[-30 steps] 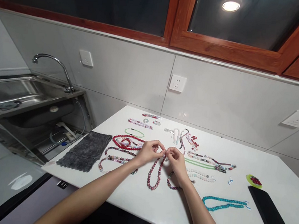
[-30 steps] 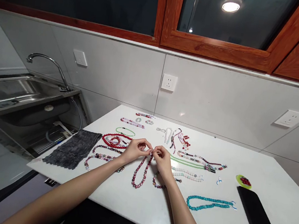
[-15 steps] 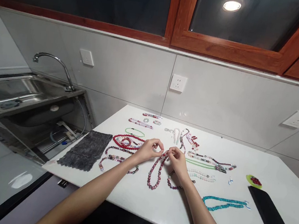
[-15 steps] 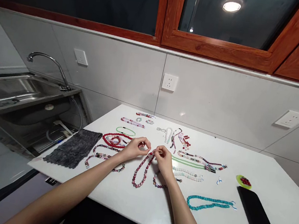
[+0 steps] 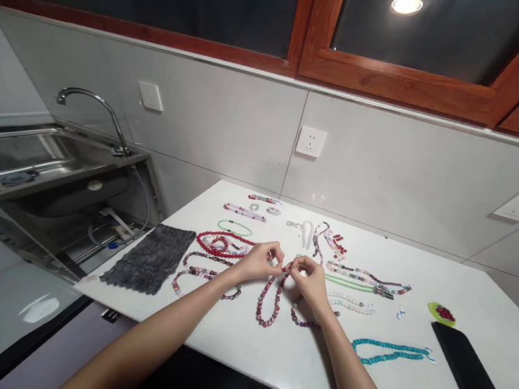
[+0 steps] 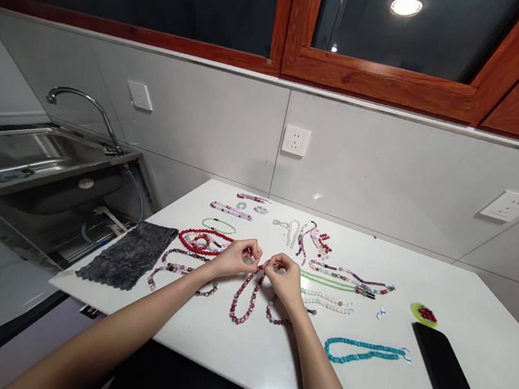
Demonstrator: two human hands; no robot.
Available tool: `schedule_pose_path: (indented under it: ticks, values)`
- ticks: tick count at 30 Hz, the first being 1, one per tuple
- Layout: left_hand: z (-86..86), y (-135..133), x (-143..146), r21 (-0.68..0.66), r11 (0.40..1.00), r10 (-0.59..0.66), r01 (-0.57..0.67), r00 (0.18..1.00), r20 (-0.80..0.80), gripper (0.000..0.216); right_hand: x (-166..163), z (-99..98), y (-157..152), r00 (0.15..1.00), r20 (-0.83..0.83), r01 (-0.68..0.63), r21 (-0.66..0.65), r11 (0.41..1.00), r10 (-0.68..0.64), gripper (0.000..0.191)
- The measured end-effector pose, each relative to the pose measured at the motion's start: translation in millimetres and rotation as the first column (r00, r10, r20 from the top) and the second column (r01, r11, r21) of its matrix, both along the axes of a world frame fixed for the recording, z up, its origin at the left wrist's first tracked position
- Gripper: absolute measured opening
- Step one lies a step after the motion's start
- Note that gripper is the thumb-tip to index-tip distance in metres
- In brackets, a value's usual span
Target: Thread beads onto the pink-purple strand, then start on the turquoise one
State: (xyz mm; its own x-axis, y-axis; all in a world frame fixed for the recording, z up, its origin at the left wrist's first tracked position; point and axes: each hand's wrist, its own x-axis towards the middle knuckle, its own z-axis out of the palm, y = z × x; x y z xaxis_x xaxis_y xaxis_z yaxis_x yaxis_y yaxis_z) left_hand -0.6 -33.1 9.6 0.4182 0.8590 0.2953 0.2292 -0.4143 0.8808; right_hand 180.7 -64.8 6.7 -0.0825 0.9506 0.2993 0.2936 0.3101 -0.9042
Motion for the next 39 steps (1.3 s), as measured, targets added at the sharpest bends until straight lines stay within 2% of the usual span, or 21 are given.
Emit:
schedule_pose_path:
  ticks: [12, 23, 29, 39]
  values:
    - [2.4, 0, -1, -0.045, 0.997, -0.054, 0.055, 0.998, 0.017, 0.011, 5, 2.3, -1, 0.981, 0.195, -0.002, 0.109, 0.994, -0.019, 0.006]
    - [5.9, 1, -2, -0.13, 0.977, -0.152, 0.17, 0.978, 0.14, 0.011, 7, 1.0, -2, 0.949, 0.311, 0.005, 0.112, 0.994, -0.04, 0.008]
    - [13.1, -4, -4, -0.209, 0.943, -0.228, 0.259, 0.96, 0.16, 0.014, 8, -1.7, 0, 0.949, 0.313, -0.005, 0.092, 0.996, -0.024, 0.007]
    - [15.2, -6, -4, -0.244, 0.918, -0.281, 0.313, 0.947, 0.157, 0.014, 7, 4.8, 0, 0.972, 0.234, -0.034, 0.041, 0.999, 0.024, 0.008]
